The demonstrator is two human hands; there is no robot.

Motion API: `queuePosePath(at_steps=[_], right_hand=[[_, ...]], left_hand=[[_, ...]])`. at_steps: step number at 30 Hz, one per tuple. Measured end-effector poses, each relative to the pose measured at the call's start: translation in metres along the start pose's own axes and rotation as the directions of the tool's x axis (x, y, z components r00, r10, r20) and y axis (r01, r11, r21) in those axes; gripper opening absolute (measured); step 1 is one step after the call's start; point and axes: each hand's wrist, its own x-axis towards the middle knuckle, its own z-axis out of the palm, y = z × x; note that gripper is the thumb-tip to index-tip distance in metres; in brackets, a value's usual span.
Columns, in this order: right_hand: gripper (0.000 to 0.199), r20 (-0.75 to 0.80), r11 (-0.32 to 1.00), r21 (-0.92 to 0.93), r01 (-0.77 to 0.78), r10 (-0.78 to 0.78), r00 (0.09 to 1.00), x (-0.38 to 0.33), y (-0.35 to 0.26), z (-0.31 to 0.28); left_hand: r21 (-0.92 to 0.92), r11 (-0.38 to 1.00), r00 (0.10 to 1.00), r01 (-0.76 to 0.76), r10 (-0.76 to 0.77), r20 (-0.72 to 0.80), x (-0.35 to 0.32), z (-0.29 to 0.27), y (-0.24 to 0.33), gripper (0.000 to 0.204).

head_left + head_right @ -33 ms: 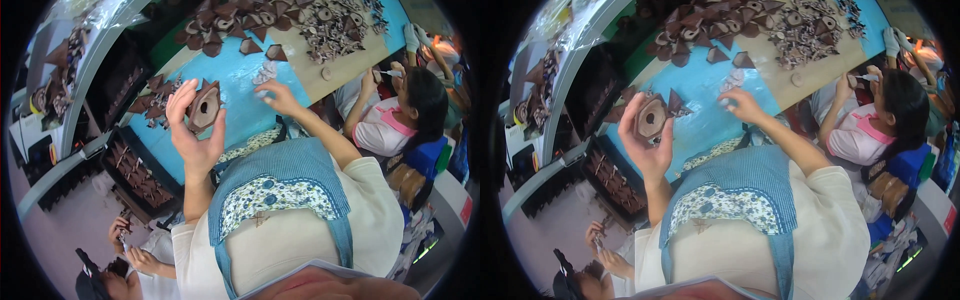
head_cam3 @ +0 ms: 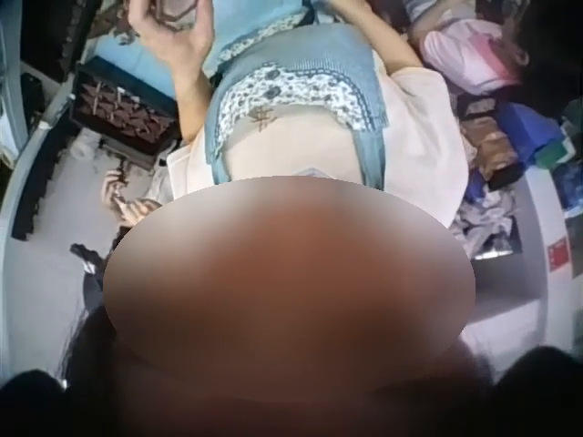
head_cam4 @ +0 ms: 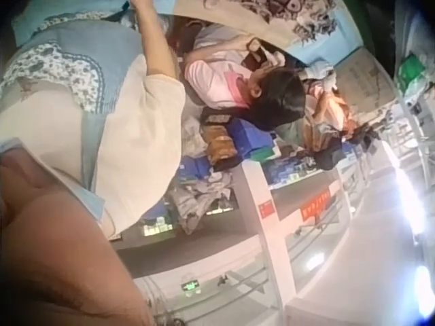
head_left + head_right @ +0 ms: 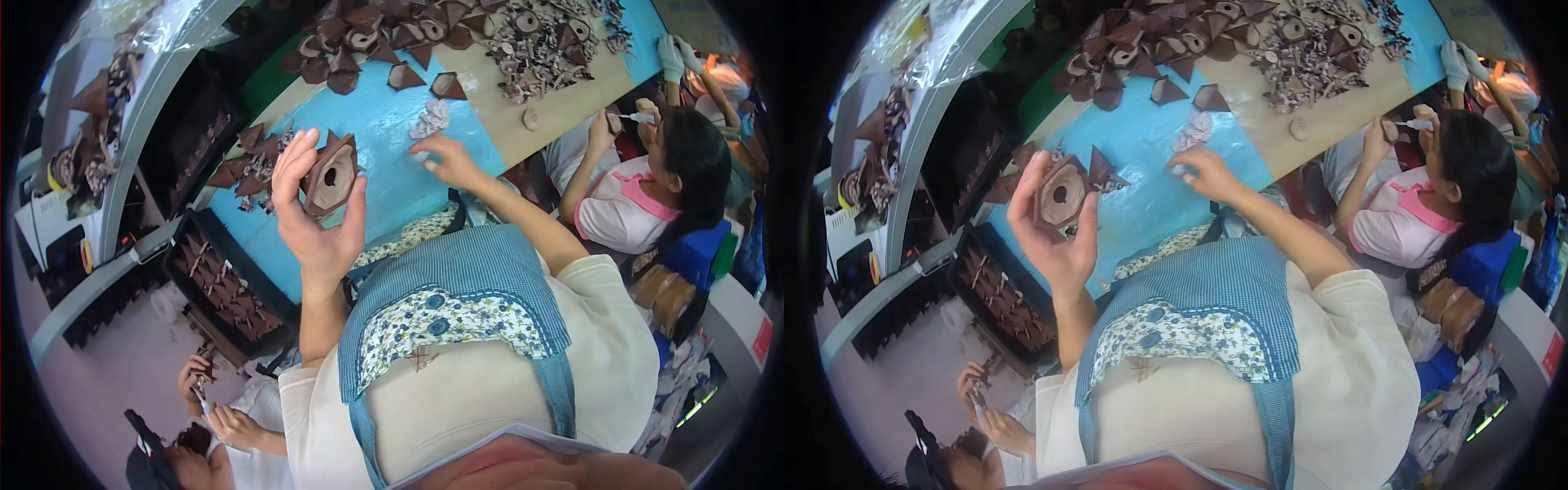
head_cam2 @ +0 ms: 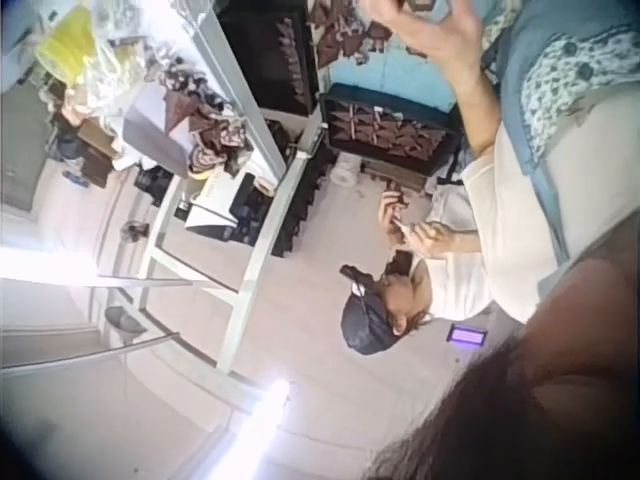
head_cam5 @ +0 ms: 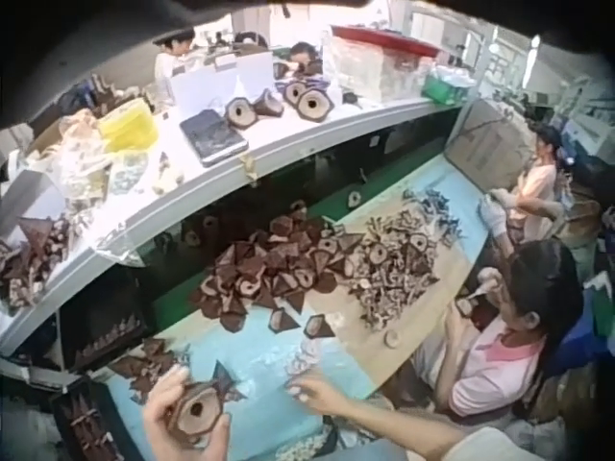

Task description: The person assembles figurines by trimming pieces, applying glue into base openings with a squeeze bottle, and inserting the figurine figures into the bases by hand.

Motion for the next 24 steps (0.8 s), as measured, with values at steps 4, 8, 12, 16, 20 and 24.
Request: queuePosePath(at_steps=[4, 8, 12, 16, 20, 24], right_hand=[[0.038, 0.066, 0.986, -0.094, 0.139, -0.133, 0.989, -0.001, 0.021, 0.011], [0.045, -0.082, 0.98, -0.195, 0.036, -0.053, 0.995, -0.005, 0.005, -0.028], [0.044, -0.451, 0.827, -0.558, -0.072, -0.229, 0.862, 0.009, 0.023, -0.098], [0.045, -0.344, 0.645, -0.752, -0.137, -0.206, 0.916, 0.005, 0.06, -0.146], [0.04, -0.212, 0.608, -0.794, -0.014, -0.255, 0.943, 0.005, 0.075, -0.16], [0.042, -0.221, 0.637, -0.77, 0.02, -0.297, 0.929, 0.02, 0.071, -0.152]], left_hand=[[-0.143, 0.989, 0.994, 0.025, -0.041, -0.106, 0.0, 0.019, -0.006, 0.064], [-0.244, 0.968, 0.975, 0.054, -0.104, -0.198, 0.004, 0.036, -0.013, 0.066], [-0.346, 0.934, 0.95, 0.088, -0.184, -0.254, 0.014, 0.05, -0.013, 0.068], [-0.473, 0.879, 0.932, 0.062, -0.22, -0.288, 0.026, 0.065, -0.009, 0.069], [-0.539, 0.841, 0.922, 0.038, -0.238, -0.306, 0.034, 0.072, -0.008, 0.069], [-0.576, 0.816, 0.91, -0.05, -0.201, -0.363, 0.038, 0.07, -0.008, 0.068]])
